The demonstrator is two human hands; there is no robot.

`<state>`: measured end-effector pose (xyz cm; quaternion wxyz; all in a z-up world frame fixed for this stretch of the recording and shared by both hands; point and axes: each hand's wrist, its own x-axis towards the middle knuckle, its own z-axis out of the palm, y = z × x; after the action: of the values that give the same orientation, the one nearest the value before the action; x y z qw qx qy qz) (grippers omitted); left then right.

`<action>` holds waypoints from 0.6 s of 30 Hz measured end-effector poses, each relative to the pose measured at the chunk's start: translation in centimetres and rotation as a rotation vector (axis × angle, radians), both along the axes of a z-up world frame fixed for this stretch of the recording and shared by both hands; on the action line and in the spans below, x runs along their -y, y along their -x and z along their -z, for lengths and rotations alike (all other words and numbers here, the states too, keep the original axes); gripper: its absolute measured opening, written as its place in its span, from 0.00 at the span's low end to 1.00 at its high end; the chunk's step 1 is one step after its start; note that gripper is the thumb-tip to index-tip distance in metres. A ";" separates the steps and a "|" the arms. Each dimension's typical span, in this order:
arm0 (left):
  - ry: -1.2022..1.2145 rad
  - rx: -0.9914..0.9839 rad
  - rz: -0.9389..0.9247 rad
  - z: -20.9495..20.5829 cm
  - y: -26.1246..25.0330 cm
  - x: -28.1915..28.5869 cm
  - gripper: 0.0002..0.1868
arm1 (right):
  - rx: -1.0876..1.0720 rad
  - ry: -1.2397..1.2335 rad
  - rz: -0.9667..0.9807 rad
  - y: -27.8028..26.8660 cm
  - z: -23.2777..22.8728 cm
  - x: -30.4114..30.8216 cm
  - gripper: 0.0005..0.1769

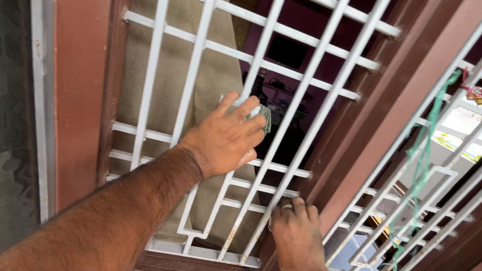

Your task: The person wipes a white metal window grille and the brown door frame using a cloth.

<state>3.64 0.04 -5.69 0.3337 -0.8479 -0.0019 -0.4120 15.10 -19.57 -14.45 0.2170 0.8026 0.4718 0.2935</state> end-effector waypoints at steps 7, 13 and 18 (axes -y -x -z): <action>-0.031 0.005 0.004 0.1 0.2 -0.3 0.21 | -0.138 -0.452 -0.022 0.0 -2.4 1.4 0.33; -0.054 0.022 -0.011 -0.1 0.7 0.0 0.20 | 0.166 -0.321 0.061 -1.0 -3.4 1.0 0.38; -0.065 0.025 -0.010 -0.2 0.8 0.0 0.20 | 0.124 0.040 0.166 0.2 -1.0 2.1 0.45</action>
<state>2.89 0.01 -5.50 0.3629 -0.8315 0.0030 -0.4206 14.89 -21.63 -13.44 0.2855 0.8147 0.3951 0.3142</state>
